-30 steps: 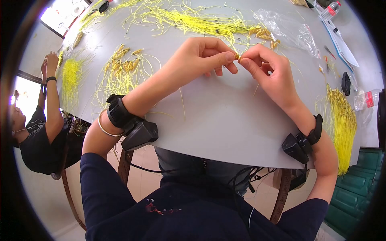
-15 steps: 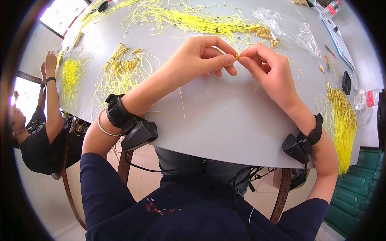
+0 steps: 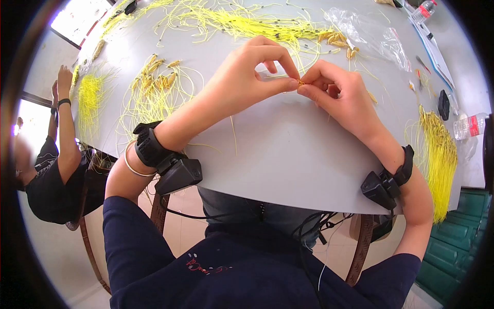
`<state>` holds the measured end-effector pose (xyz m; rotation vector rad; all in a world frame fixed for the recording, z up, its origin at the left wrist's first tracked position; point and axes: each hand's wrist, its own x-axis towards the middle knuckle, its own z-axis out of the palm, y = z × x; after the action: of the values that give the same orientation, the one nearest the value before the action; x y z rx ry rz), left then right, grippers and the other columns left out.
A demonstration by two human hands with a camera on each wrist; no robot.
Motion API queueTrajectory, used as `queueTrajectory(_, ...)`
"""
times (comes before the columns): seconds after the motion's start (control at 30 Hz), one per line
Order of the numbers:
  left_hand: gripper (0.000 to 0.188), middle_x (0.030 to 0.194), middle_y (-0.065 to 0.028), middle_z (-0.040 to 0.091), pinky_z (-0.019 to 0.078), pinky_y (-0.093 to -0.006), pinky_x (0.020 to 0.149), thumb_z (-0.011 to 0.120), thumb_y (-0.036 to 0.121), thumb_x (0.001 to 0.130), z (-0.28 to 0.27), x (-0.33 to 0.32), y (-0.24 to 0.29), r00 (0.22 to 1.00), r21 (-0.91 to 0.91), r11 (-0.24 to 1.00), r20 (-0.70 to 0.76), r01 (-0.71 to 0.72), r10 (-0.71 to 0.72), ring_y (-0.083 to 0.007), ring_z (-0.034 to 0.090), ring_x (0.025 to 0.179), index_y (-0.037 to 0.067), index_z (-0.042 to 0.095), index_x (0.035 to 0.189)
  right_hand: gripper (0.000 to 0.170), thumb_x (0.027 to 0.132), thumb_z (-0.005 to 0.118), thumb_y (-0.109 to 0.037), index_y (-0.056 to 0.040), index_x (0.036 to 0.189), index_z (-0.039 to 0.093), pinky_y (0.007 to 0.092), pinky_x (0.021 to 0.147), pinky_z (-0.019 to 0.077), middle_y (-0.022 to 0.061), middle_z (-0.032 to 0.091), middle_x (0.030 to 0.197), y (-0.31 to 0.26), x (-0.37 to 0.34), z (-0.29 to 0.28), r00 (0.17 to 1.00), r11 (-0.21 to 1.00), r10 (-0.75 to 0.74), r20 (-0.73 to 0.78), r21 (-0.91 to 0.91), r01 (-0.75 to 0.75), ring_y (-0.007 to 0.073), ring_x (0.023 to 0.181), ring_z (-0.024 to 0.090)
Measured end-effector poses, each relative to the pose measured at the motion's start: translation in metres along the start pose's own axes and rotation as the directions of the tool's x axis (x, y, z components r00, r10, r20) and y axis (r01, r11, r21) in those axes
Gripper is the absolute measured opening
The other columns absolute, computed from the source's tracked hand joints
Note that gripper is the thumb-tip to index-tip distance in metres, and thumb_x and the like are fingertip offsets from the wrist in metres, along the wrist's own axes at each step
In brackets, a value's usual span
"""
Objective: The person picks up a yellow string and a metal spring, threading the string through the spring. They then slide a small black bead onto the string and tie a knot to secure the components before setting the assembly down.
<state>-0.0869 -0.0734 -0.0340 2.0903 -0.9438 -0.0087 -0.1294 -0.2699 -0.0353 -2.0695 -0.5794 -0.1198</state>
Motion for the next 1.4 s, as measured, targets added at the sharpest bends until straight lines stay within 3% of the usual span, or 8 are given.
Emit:
queueTrajectory(0.1, 0.011, 0.094, 0.0015, 0.055, 0.0401, -0.0188, 0.059, 0.068, 0.019, 0.077, 0.001, -0.001, 0.0, 0.998, -0.001, 1.0, -0.059, -0.004, 0.004, -0.0066, 0.048, 0.086, 0.011, 0.065, 0.085, 0.014, 0.081, 0.064, -0.013, -0.0004, 0.082, 0.057, 0.0217, 0.05, 0.0397, 0.0046, 0.055, 0.061, 0.001, 0.0, 0.001, 1.0, 1.0, 0.005, 0.022, -0.02, -0.005, 0.0087, 0.052, 0.048)
queueTrajectory(0.17, 0.01, 0.095, 0.0014, 0.055, 0.0401, -0.0192, 0.06, 0.067, 0.018, 0.078, 0.001, -0.001, -0.001, 0.995, -0.02, 1.0, -0.1, -0.005, 0.003, -0.0074, 0.05, 0.083, 0.01, 0.064, 0.085, 0.017, 0.084, 0.061, -0.017, -0.0009, 0.083, 0.057, 0.0204, 0.048, 0.0376, 0.0023, 0.055, 0.061, 0.002, -0.001, 0.004, 0.995, 0.981, 0.101, -0.02, 0.166, -0.096, 0.0065, 0.052, 0.048)
queueTrajectory(0.2, 0.01, 0.095, 0.0014, 0.055, 0.0401, -0.0192, 0.06, 0.067, 0.018, 0.078, 0.0, 0.0, 0.0, 0.995, -0.02, 1.0, -0.1, -0.006, 0.003, -0.0074, 0.05, 0.083, 0.01, 0.064, 0.085, 0.017, 0.084, 0.061, -0.017, -0.0009, 0.083, 0.057, 0.0204, 0.048, 0.0376, 0.0023, 0.055, 0.061, 0.002, -0.001, 0.003, 0.995, 0.982, 0.1, -0.02, 0.166, -0.096, 0.0065, 0.052, 0.048)
queueTrajectory(0.27, 0.01, 0.092, 0.0016, 0.056, 0.0402, -0.0197, 0.06, 0.066, 0.016, 0.078, -0.002, 0.001, 0.004, 0.994, -0.088, 0.995, -0.103, 0.036, -0.045, -0.0075, 0.05, 0.079, 0.01, 0.063, 0.085, 0.019, 0.087, 0.058, -0.02, -0.0017, 0.085, 0.057, 0.0195, 0.046, 0.0345, 0.0009, 0.055, 0.061, 0.001, 0.0, 0.0, 0.984, 0.933, 0.172, 0.053, 0.31, -0.18, 0.0049, 0.051, 0.048)
queueTrajectory(0.47, 0.012, 0.086, 0.002, 0.06, 0.0406, -0.0196, 0.061, 0.065, 0.015, 0.08, -0.003, 0.002, 0.005, 0.992, -0.164, 0.985, -0.105, 0.049, -0.067, -0.0055, 0.052, 0.08, 0.007, 0.062, 0.088, 0.017, 0.088, 0.056, -0.021, -0.0038, 0.085, 0.056, 0.0186, 0.044, 0.031, -0.0003, 0.052, 0.058, -0.002, 0.0, -0.002, 0.974, 0.904, 0.204, 0.101, 0.363, -0.227, 0.0048, 0.047, 0.048)
queueTrajectory(0.67, 0.016, 0.088, 0.0002, 0.061, 0.0407, -0.0185, 0.063, 0.063, 0.017, 0.083, -0.001, 0.002, 0.008, 0.992, -0.278, 0.953, 0.037, 0.122, -0.117, -0.0048, 0.054, 0.082, 0.003, 0.062, 0.091, 0.013, 0.089, 0.054, -0.018, -0.0064, 0.084, 0.053, 0.0185, 0.043, 0.0303, -0.0015, 0.051, 0.053, -0.003, -0.001, 0.0, 0.98, 0.909, 0.181, 0.078, 0.366, -0.197, 0.0048, 0.045, 0.047)
queueTrajectory(1.07, 0.019, 0.088, -0.0015, 0.06, 0.0444, -0.0207, 0.071, 0.062, 0.018, 0.084, 0.003, 0.003, 0.0, 0.985, -0.333, 0.927, 0.059, 0.172, -0.161, -0.0062, 0.054, 0.08, 0.001, 0.061, 0.094, 0.009, 0.09, 0.053, -0.013, -0.0063, 0.084, 0.053, 0.0186, 0.042, 0.0312, -0.0012, 0.048, 0.052, -0.007, -0.002, 0.001, 0.987, 0.929, 0.158, 0.03, 0.334, -0.159, 0.0045, 0.044, 0.046)
queueTrajectory(1.4, 0.021, 0.086, -0.0001, 0.06, 0.0415, -0.0185, 0.064, 0.062, 0.02, 0.084, 0.001, 0.002, 0.003, 0.983, -0.304, 0.935, 0.074, 0.185, -0.17, -0.0046, 0.053, 0.078, 0.001, 0.06, 0.092, 0.008, 0.09, 0.052, -0.012, -0.0066, 0.084, 0.052, 0.0188, 0.042, 0.0293, -0.0004, 0.05, 0.05, -0.003, -0.003, 0.004, 0.993, 0.959, 0.12, 0.017, 0.256, -0.121, 0.0042, 0.043, 0.045)
